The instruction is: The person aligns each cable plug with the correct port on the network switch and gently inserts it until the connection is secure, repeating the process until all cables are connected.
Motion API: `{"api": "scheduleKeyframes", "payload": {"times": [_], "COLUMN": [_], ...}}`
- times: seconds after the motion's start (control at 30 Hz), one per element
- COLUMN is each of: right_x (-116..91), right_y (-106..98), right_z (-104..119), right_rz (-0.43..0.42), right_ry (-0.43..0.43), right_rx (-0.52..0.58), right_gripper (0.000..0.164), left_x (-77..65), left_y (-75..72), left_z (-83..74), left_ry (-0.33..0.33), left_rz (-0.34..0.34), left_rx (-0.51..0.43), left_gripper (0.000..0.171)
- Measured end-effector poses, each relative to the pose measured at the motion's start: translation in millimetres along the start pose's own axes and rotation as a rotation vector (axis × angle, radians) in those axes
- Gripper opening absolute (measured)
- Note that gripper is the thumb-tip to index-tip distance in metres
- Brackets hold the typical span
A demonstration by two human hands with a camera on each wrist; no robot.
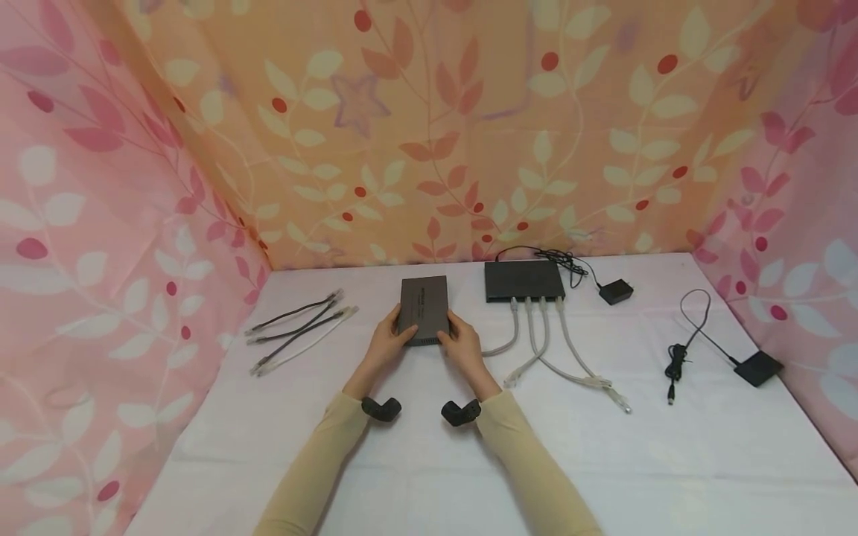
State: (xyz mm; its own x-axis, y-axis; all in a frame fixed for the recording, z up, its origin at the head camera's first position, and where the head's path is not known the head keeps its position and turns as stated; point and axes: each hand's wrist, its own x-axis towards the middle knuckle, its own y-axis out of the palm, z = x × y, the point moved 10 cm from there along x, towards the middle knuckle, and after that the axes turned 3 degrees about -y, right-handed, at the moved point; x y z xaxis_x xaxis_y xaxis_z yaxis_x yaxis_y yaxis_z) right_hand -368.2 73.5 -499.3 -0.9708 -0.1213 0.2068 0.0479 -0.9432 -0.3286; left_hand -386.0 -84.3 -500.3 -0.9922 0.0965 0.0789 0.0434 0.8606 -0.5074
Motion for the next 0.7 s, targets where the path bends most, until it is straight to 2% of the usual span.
{"api": "scheduleKeyframes", "payload": {"times": [0.17,0.33,0.4,0.57,0.7], "right_x": [-4.8,-9.1,-11.9,-21.2,-30.3], "right_y": [-0.9,0.4,0.5,-2.1,-3.5], "right_z": [-0.1,-2.7,-4.0,3.5,13.1], "right_rz": [-0.006,0.003,0.001,-0.043,-0.073], "right_ry": [0.025,0.045,0.050,0.000,-0.039], "right_rx": [-0.009,-0.070,-0.097,-0.188,-0.244], "right_gripper": [0.052,0.053,0.053,0.052,0.052], "left_x": [-3.8,-7.8,-11.3,-23.5,-29.5], "left_y": [1.1,0.4,-0.5,-5.3,-6.3], "left_z": [1.0,-2.1,-6.9,-26.8,-34.9], "left_ry": [-0.005,0.015,0.029,0.079,0.115], "left_rz": [0.007,0.021,0.040,0.098,0.150], "left_rx": [-0.029,-0.038,-0.064,-0.138,-0.131], "left_gripper": [0.071,0.070,0.070,0.067,0.065]}}
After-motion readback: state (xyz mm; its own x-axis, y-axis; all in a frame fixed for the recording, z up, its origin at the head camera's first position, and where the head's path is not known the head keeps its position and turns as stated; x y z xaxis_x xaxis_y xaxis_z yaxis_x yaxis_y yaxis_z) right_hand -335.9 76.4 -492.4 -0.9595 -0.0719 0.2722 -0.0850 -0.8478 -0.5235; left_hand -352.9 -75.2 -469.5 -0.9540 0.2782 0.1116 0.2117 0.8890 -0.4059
